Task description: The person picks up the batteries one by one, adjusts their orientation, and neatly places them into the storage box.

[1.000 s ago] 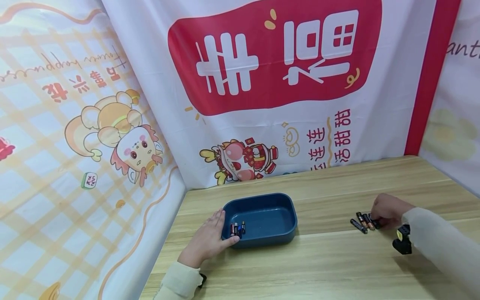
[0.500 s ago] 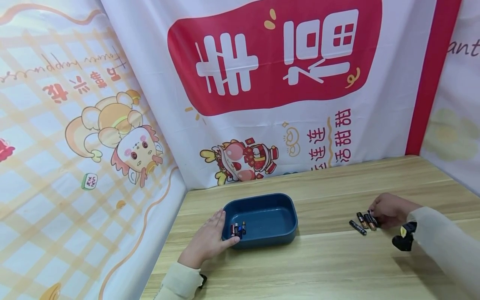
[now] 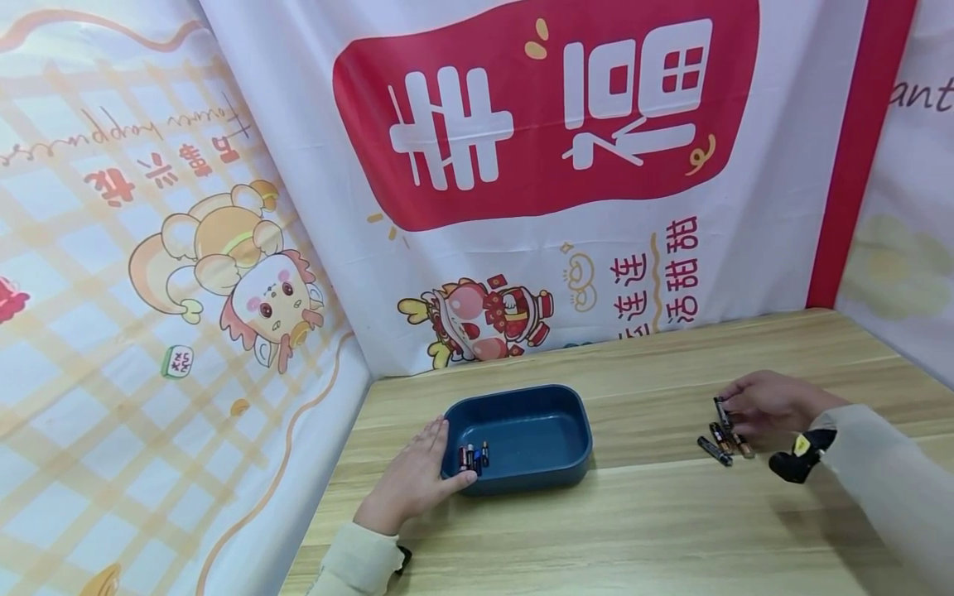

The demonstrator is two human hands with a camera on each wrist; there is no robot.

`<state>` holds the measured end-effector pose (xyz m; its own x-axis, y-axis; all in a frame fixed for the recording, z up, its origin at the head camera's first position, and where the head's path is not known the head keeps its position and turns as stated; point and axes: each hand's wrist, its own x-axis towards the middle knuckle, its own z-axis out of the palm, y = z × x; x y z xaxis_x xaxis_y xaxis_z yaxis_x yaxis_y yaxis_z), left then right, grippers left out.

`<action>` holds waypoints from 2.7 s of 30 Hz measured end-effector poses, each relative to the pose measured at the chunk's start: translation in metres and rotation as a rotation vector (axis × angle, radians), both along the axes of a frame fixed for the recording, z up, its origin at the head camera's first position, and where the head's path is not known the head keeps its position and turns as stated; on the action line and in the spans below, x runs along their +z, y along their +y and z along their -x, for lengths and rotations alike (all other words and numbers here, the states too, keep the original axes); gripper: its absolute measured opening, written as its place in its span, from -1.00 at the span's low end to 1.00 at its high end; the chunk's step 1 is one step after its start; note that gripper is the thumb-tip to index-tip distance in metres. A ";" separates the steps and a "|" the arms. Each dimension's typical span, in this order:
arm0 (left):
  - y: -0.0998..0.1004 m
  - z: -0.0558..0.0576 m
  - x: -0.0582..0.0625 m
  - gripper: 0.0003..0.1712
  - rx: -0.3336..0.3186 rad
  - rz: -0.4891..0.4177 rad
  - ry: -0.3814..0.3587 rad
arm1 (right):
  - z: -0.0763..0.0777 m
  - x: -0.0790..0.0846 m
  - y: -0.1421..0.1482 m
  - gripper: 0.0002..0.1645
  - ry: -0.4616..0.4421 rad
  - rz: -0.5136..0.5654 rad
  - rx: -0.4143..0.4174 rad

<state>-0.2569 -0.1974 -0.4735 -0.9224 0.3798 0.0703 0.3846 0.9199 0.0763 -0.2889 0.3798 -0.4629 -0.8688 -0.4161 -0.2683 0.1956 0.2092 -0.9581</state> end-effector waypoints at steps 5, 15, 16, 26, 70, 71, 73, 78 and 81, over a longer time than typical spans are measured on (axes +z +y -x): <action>0.000 0.000 0.000 0.27 0.001 -0.002 -0.004 | 0.007 0.001 -0.017 -0.63 0.006 -0.010 0.006; 0.001 0.002 0.000 0.26 0.003 0.001 -0.006 | 0.022 0.015 -0.053 -0.70 -0.010 -0.002 -0.003; 0.001 0.002 0.000 0.26 0.003 0.002 -0.004 | 0.024 0.016 -0.056 -0.69 -0.005 0.007 -0.002; 0.002 0.000 0.002 0.28 0.008 0.000 -0.003 | 0.033 0.033 -0.093 -0.59 -0.016 0.021 -0.011; 0.000 0.003 0.001 0.28 0.016 0.002 -0.014 | 0.055 0.048 -0.201 -0.68 -0.016 0.055 0.088; 0.000 0.002 0.001 0.28 0.016 0.002 -0.014 | 0.055 0.048 -0.203 -0.69 -0.012 0.047 0.086; 0.000 0.002 0.001 0.28 0.014 -0.002 -0.012 | 0.055 0.048 -0.207 -0.69 -0.015 0.035 0.074; 0.000 0.003 0.000 0.27 0.012 -0.003 -0.009 | 0.054 0.047 -0.217 -0.72 -0.022 0.024 0.068; 0.000 0.004 -0.001 0.28 0.014 0.004 -0.013 | 0.053 0.046 -0.223 -0.73 -0.025 0.026 0.074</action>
